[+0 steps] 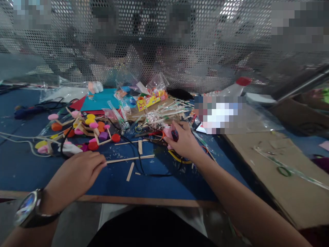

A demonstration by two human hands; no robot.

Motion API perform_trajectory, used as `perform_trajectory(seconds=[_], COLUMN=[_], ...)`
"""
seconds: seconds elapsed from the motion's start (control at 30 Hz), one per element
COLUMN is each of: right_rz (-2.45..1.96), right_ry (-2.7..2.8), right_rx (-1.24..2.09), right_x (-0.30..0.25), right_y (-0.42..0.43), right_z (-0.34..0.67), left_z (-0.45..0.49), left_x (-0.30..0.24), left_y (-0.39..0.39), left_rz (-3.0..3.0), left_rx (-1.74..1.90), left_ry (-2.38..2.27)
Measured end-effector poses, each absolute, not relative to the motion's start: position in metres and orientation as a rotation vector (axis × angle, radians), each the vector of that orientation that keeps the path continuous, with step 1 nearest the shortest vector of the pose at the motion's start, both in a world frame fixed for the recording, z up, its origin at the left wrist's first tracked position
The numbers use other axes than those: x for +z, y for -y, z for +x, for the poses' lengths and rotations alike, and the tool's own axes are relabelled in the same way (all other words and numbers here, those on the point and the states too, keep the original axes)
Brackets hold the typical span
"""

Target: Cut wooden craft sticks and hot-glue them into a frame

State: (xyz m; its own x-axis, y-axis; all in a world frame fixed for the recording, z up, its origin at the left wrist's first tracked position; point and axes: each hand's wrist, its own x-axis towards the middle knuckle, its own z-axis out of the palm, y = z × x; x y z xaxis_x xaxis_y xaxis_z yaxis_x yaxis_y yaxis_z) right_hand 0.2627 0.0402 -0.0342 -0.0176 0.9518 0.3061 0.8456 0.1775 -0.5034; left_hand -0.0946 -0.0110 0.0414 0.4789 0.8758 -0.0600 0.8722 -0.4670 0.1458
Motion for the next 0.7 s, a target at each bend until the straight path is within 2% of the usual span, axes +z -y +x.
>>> perform_trajectory(seconds=[0.13, 0.33, 0.4, 0.53, 0.7], right_rz=[-1.634, -1.449, -1.322, -1.22, -1.348], right_ry=[1.924, 2.057, 2.197, 2.563, 2.693], right_rx=[0.188, -0.071, -0.016, 0.402, 0.378], right_x=[-0.03, -0.003, 0.007, 0.018, 0.016], right_y=[-0.039, -0.025, -0.013, 0.014, 0.027], right_z=[0.262, 0.25, 0.24, 0.214, 0.2], left_z=[-0.119, -0.168, -0.176, -0.166, -0.145], left_x=[0.04, 0.035, 0.034, 0.037, 0.038], left_y=[0.023, 0.053, 0.059, 0.059, 0.054], left_rz=[2.521, 2.646, 2.662, 2.668, 2.572], left_rx=[0.174, 0.361, 0.357, 0.447, 0.375], left_ry=[-1.62, -1.609, -1.616, -1.613, -1.557])
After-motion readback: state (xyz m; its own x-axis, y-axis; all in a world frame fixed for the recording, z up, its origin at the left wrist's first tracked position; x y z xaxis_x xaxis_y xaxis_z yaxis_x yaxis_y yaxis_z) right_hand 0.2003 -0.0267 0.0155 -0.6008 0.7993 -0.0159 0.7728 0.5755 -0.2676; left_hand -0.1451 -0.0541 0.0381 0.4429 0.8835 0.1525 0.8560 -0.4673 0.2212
